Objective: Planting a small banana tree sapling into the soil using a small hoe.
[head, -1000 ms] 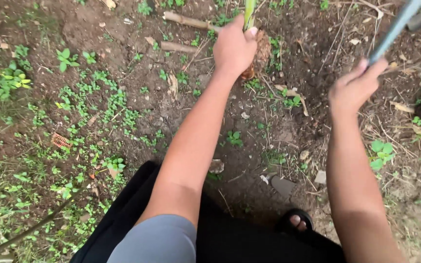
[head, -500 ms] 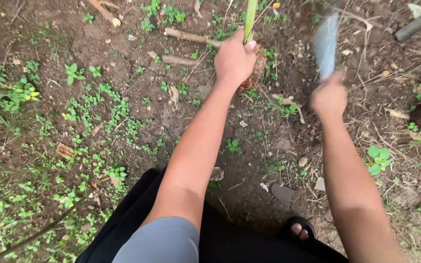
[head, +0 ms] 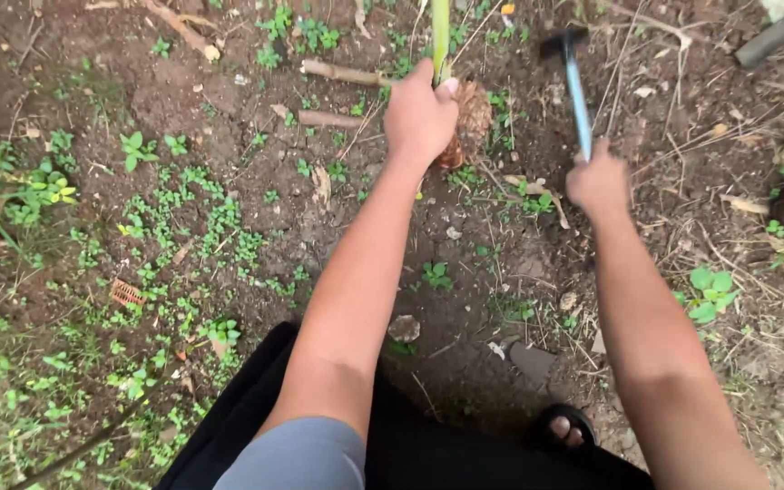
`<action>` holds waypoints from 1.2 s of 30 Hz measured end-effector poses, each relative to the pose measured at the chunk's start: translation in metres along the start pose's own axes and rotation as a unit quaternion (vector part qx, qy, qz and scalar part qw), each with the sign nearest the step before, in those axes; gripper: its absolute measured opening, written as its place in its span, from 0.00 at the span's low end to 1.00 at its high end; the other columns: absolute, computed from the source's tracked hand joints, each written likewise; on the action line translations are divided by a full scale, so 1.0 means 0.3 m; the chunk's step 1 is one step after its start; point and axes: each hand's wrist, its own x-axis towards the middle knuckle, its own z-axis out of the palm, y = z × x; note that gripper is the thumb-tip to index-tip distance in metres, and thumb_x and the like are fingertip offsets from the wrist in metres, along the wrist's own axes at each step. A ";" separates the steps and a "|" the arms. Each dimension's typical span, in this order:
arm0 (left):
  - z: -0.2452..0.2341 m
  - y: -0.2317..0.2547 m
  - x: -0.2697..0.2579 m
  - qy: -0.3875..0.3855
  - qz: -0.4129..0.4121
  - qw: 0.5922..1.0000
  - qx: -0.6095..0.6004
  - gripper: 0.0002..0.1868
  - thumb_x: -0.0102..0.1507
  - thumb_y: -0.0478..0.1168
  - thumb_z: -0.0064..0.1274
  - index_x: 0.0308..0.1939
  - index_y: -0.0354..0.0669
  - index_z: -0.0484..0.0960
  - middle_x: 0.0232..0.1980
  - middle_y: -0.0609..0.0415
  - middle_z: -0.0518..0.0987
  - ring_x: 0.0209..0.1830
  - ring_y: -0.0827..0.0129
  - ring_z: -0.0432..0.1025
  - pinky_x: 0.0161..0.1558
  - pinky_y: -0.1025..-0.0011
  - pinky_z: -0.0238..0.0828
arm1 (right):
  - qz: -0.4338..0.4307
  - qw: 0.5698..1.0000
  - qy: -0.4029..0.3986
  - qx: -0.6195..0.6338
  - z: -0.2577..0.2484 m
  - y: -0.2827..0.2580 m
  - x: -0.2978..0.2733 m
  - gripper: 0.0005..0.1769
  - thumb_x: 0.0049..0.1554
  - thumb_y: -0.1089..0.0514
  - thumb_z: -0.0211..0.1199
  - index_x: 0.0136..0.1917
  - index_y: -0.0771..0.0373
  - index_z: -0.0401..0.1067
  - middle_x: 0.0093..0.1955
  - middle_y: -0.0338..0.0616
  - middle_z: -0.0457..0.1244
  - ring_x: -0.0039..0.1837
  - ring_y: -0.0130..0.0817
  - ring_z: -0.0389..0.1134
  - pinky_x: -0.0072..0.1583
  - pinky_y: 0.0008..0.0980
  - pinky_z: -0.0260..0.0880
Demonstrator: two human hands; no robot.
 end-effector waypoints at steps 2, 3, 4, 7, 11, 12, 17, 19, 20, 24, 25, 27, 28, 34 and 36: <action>-0.018 0.039 0.008 -0.006 0.001 1.000 -0.002 0.13 0.64 0.40 0.54 0.51 0.42 0.77 0.42 0.46 0.83 0.40 0.51 0.80 0.44 0.52 0.76 | 0.014 0.991 -0.109 -0.081 -0.026 0.046 0.038 0.18 0.66 0.55 0.57 0.65 0.66 0.67 0.42 0.63 0.67 0.42 0.58 0.71 0.46 0.52 0.74; -0.035 0.069 0.015 -0.040 -0.019 0.999 -0.003 0.15 0.64 0.39 0.53 0.55 0.43 0.75 0.42 0.47 0.83 0.39 0.53 0.81 0.41 0.53 0.78 | 0.039 0.980 -0.138 -0.141 -0.130 -0.029 0.037 0.20 0.69 0.50 0.56 0.64 0.67 0.68 0.43 0.62 0.68 0.44 0.57 0.72 0.46 0.54 0.75; -0.052 0.084 -0.001 -0.075 -0.050 0.996 -0.004 0.18 0.64 0.39 0.51 0.58 0.44 0.73 0.42 0.48 0.82 0.37 0.55 0.82 0.39 0.54 0.80 | 0.062 0.961 -0.178 -0.203 -0.233 -0.098 0.016 0.23 0.72 0.44 0.54 0.64 0.68 0.69 0.43 0.61 0.68 0.46 0.56 0.73 0.46 0.55 0.76; -0.029 0.048 -0.013 -0.098 -0.069 0.993 0.016 0.19 0.65 0.39 0.50 0.61 0.43 0.72 0.43 0.48 0.82 0.36 0.58 0.82 0.38 0.56 0.82 | 0.006 0.987 -0.073 -0.141 -0.333 -0.180 -0.066 0.17 0.73 0.46 0.59 0.60 0.62 0.74 0.50 0.61 0.70 0.53 0.59 0.73 0.54 0.55 0.73; 0.013 0.018 0.026 -0.031 -0.008 0.999 0.022 0.16 0.66 0.39 0.52 0.56 0.40 0.76 0.45 0.48 0.83 0.40 0.59 0.82 0.43 0.57 0.80 | 0.028 0.995 0.037 0.083 -0.189 -0.176 0.019 0.19 0.73 0.49 0.51 0.68 0.64 0.67 0.47 0.60 0.69 0.47 0.60 0.73 0.49 0.55 0.70; 0.005 0.030 0.016 -0.033 -0.006 0.999 0.020 0.17 0.65 0.40 0.53 0.57 0.40 0.75 0.44 0.48 0.83 0.40 0.58 0.82 0.44 0.57 0.80 | 0.009 0.999 -0.024 -0.026 -0.145 -0.125 0.033 0.19 0.69 0.51 0.54 0.66 0.66 0.69 0.46 0.62 0.69 0.47 0.62 0.73 0.49 0.55 0.71; -0.002 0.027 0.026 -0.003 0.019 1.000 0.013 0.22 0.61 0.40 0.56 0.58 0.41 0.74 0.45 0.45 0.82 0.40 0.51 0.80 0.44 0.52 0.77 | -0.024 0.970 -0.137 -0.200 -0.340 -0.184 0.118 0.19 0.65 0.49 0.56 0.62 0.63 0.74 0.46 0.65 0.69 0.49 0.65 0.71 0.52 0.59 0.71; -0.010 0.001 -0.010 -0.003 0.011 1.000 0.007 0.16 0.61 0.39 0.56 0.52 0.42 0.76 0.46 0.46 0.82 0.42 0.51 0.80 0.45 0.51 0.77 | -0.101 0.927 -0.133 -0.337 -0.555 -0.253 0.042 0.18 0.74 0.46 0.53 0.58 0.59 0.77 0.48 0.60 0.69 0.48 0.58 0.72 0.49 0.57 0.74; -0.006 -0.002 -0.016 -0.007 0.009 1.000 0.006 0.16 0.61 0.39 0.56 0.52 0.42 0.76 0.46 0.46 0.82 0.42 0.51 0.80 0.45 0.51 0.77 | -0.098 0.926 -0.136 -0.339 -0.544 -0.263 0.031 0.18 0.74 0.46 0.53 0.58 0.59 0.77 0.48 0.60 0.69 0.48 0.58 0.72 0.49 0.57 0.74; -0.004 0.006 0.019 -0.023 -0.013 1.000 0.004 0.11 0.65 0.40 0.53 0.50 0.42 0.76 0.44 0.48 0.83 0.43 0.55 0.81 0.46 0.54 0.78 | 0.003 0.998 0.032 -0.052 -0.324 -0.215 0.061 0.17 0.78 0.53 0.46 0.71 0.66 0.64 0.45 0.58 0.69 0.45 0.51 0.72 0.46 0.51 0.73; 0.011 0.002 0.019 -0.027 -0.016 0.999 0.011 0.12 0.65 0.40 0.53 0.51 0.42 0.76 0.44 0.48 0.83 0.43 0.55 0.82 0.46 0.54 0.78 | 0.021 0.999 0.038 -0.019 -0.224 -0.160 0.060 0.21 0.73 0.56 0.47 0.73 0.69 0.60 0.45 0.61 0.68 0.44 0.55 0.71 0.44 0.52 0.71; 0.017 0.011 0.008 -0.031 -0.015 0.999 0.004 0.15 0.64 0.40 0.52 0.54 0.42 0.74 0.45 0.48 0.83 0.42 0.56 0.82 0.45 0.55 0.79 | 0.062 0.983 -0.106 -0.136 -0.145 -0.101 0.045 0.25 0.65 0.59 0.50 0.74 0.66 0.57 0.47 0.64 0.67 0.47 0.58 0.72 0.47 0.53 0.72; 0.019 0.016 0.008 -0.033 -0.015 0.999 -0.004 0.19 0.64 0.40 0.52 0.58 0.43 0.72 0.45 0.48 0.82 0.41 0.57 0.82 0.45 0.56 0.79 | 0.100 0.932 -0.247 -0.247 -0.104 -0.075 0.040 0.32 0.58 0.62 0.52 0.75 0.63 0.55 0.48 0.67 0.66 0.51 0.61 0.72 0.50 0.54 0.74; -0.001 0.001 -0.009 -0.007 0.002 0.999 0.036 0.20 0.62 0.39 0.55 0.58 0.45 0.76 0.45 0.46 0.82 0.42 0.52 0.79 0.45 0.53 0.75 | -0.019 0.972 -0.082 -0.222 -0.603 -0.219 -0.078 0.13 0.76 0.50 0.55 0.64 0.59 0.73 0.54 0.64 0.71 0.55 0.58 0.74 0.57 0.55 0.74; -0.004 0.006 0.002 -0.015 -0.007 1.000 0.025 0.17 0.64 0.39 0.54 0.57 0.44 0.77 0.45 0.48 0.83 0.41 0.56 0.79 0.45 0.54 0.76 | 0.040 0.991 -0.037 -0.124 -0.557 -0.381 -0.076 0.15 0.75 0.51 0.48 0.65 0.63 0.67 0.52 0.62 0.70 0.51 0.56 0.74 0.52 0.56 0.73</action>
